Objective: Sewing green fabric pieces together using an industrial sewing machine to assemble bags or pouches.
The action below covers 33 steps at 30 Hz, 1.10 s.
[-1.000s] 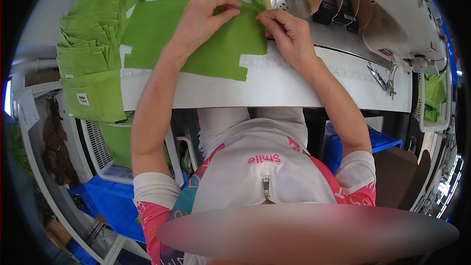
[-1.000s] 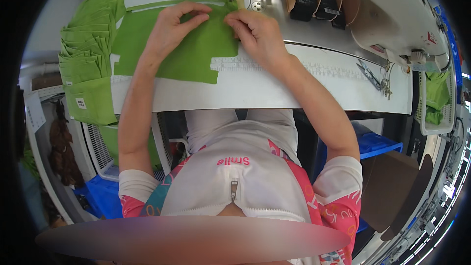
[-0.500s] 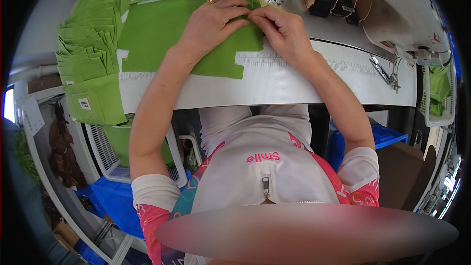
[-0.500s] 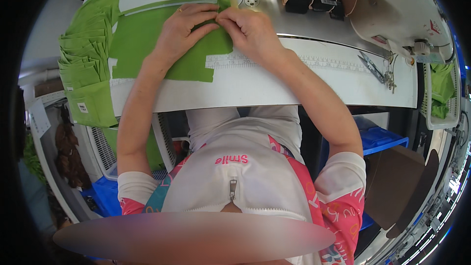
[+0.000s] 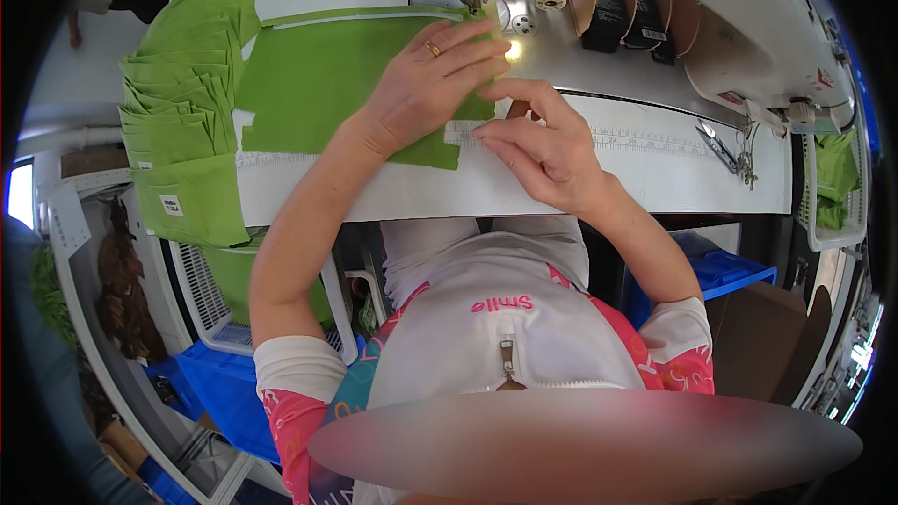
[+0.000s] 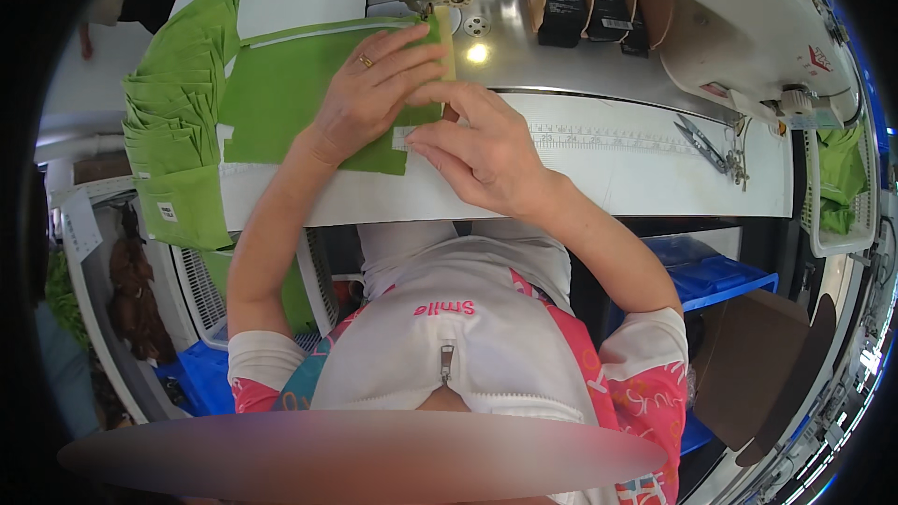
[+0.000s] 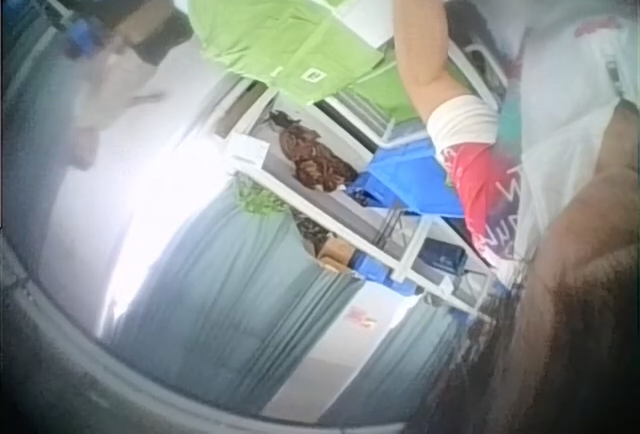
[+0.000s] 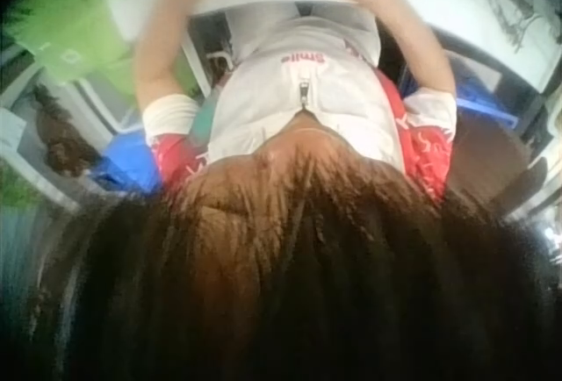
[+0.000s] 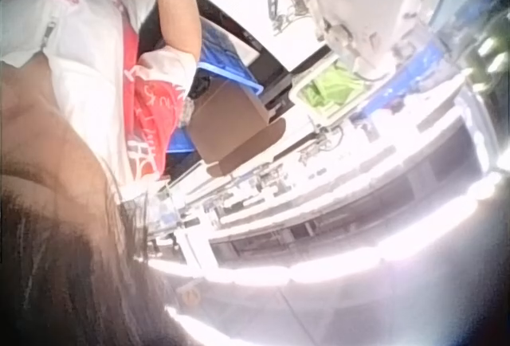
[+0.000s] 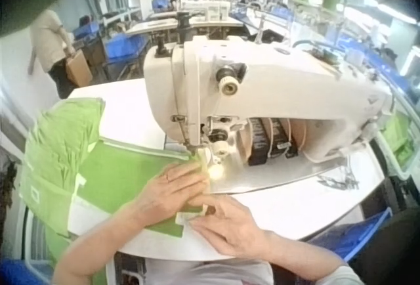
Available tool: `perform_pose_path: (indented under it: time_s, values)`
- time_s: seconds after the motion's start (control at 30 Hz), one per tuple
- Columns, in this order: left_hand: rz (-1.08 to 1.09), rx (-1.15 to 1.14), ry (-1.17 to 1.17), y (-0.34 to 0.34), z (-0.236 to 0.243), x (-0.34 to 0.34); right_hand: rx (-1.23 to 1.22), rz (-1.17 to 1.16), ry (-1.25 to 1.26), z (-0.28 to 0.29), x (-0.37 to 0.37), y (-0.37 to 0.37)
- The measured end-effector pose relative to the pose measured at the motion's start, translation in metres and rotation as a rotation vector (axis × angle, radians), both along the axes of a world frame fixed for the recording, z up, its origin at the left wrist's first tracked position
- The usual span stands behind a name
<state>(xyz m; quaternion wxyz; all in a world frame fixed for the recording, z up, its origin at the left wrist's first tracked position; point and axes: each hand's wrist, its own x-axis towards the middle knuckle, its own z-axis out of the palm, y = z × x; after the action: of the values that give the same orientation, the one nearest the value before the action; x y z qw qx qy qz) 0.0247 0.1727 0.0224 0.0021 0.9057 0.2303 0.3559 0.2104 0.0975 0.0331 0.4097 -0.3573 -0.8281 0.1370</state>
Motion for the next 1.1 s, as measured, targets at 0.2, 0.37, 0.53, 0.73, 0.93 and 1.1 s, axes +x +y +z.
perform_pose_path:
  time_s: [0.2,0.37,0.53,0.73,0.93,1.1]
  values:
    - [-0.057,-0.384,-0.117,-0.015,-0.001,0.0,-1.031,0.252,0.877,0.006,0.003,0.007]
    - [-0.257,-0.377,-0.032,-0.078,0.008,0.003,-1.421,0.355,0.829,0.005,0.032,-0.058]
    - [-0.184,-0.72,-0.185,-0.157,-0.003,0.005,-1.12,0.367,0.316,0.024,0.071,-0.097]
    - [0.19,-1.297,-0.889,-0.207,-0.018,0.004,0.052,-0.759,-0.448,0.005,0.217,-0.053]
    - [0.223,-1.529,-1.299,-0.198,-0.003,0.012,0.062,-0.856,-0.527,-0.022,0.223,-0.058]
    - [0.121,-1.628,-1.354,-0.199,-0.001,0.011,-0.791,-0.391,0.274,0.027,0.108,-0.084]
